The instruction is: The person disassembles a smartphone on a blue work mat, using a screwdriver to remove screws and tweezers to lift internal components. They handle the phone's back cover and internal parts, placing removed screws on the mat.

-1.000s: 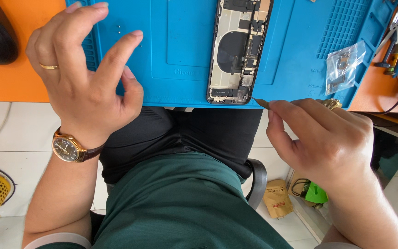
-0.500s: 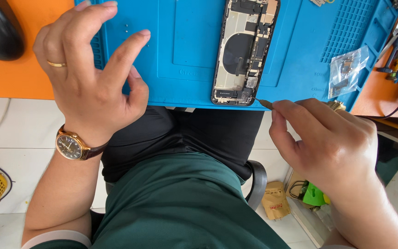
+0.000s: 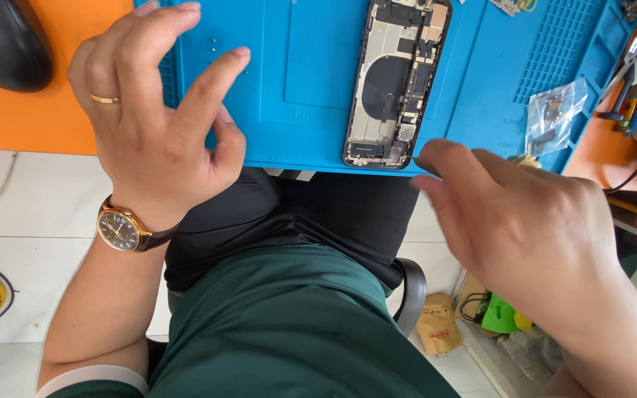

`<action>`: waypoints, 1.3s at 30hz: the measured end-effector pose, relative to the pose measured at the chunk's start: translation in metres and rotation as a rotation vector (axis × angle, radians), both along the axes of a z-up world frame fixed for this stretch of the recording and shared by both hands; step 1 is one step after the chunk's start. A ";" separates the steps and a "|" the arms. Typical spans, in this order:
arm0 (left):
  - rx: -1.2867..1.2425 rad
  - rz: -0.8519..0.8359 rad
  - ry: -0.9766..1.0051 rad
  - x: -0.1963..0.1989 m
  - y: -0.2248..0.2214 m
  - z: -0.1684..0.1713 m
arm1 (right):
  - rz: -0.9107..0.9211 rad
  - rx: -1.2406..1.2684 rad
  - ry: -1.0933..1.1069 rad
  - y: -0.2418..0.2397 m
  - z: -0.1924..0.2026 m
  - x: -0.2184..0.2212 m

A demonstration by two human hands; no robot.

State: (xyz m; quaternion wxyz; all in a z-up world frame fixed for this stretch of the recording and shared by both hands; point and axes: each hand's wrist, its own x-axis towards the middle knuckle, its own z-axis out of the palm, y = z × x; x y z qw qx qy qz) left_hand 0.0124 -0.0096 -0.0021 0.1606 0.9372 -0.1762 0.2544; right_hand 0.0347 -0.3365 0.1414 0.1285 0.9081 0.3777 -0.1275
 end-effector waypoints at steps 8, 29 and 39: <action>0.014 0.006 0.009 -0.001 0.002 -0.003 | -0.053 0.017 0.043 0.002 0.004 0.004; 0.016 0.035 0.013 0.001 -0.001 0.003 | -0.242 0.623 0.131 0.033 -0.007 -0.004; 0.008 0.022 0.077 0.000 0.001 0.006 | -0.374 1.085 0.049 0.098 -0.089 -0.006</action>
